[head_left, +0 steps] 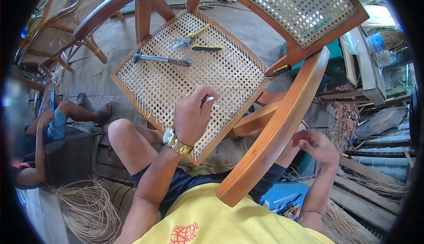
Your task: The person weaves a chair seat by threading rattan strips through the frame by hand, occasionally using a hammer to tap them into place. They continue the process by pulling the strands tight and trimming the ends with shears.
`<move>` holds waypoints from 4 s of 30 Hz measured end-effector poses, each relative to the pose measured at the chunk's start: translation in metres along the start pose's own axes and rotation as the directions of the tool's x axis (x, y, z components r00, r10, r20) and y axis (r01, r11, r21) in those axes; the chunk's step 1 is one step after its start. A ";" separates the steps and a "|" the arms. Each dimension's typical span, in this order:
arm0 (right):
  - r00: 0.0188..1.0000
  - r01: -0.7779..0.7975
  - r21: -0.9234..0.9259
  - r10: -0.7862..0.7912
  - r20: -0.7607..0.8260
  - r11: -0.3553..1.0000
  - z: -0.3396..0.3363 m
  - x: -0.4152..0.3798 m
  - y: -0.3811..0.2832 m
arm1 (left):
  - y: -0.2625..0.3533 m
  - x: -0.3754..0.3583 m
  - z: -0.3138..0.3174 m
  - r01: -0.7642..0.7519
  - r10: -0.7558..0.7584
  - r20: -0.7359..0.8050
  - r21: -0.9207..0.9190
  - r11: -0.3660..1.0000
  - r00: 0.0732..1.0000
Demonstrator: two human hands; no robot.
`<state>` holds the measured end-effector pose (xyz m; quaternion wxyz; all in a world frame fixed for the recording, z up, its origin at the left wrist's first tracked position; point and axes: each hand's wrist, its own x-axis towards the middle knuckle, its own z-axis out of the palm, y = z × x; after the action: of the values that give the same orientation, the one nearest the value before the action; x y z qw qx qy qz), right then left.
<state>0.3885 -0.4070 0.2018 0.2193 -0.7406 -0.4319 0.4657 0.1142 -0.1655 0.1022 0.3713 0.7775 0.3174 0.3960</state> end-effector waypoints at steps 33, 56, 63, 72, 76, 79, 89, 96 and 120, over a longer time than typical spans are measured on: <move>0.557 0.368 0.913 -0.828 -0.065 0.176 0.000 0.254 0.059 | 0.031 0.153 0.102 0.199 -0.174 0.105 -0.674 0.711 0.979; 0.941 0.335 0.844 -0.101 -0.324 0.419 0.010 0.196 0.089 | -0.044 0.041 0.164 0.368 -0.403 0.179 0.199 0.908 0.898; 0.913 0.407 0.182 -0.407 -0.037 0.895 0.004 0.253 0.063 | -0.052 0.054 0.145 0.504 -0.461 0.283 -0.101 0.858 0.841; 0.954 0.176 0.370 -0.250 0.165 0.912 0.006 0.264 0.040 | -0.050 0.069 0.133 0.537 -0.470 0.293 -0.214 0.816 0.833; 0.966 0.167 0.273 -0.213 0.147 0.947 0.005 0.266 0.035 | -0.058 0.054 0.127 0.285 -0.299 0.045 0.203 0.937 0.953; 0.968 0.168 0.358 -0.222 0.115 0.919 0.006 0.279 0.026 | -0.064 0.042 0.124 0.247 -0.280 0.068 0.309 0.918 0.958; 0.849 0.516 -0.369 -0.519 0.101 0.773 0.022 0.304 0.063 | -0.062 0.029 0.113 0.132 -0.232 0.317 0.308 0.942 0.920; 0.898 0.437 -0.302 -0.430 0.095 0.847 0.017 0.291 0.046 | -0.068 0.043 0.082 0.620 -0.577 0.240 -0.181 0.763 0.780; 0.935 0.348 -0.393 -0.342 0.088 0.851 0.013 0.304 0.032 | -0.075 0.079 0.084 0.293 -0.466 0.748 0.365 0.884 0.474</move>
<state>0.4500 -0.1681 0.0204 0.1391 -0.6767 -0.6457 0.3252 0.2085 -0.0917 0.0357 0.4790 0.8107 0.3090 -0.1338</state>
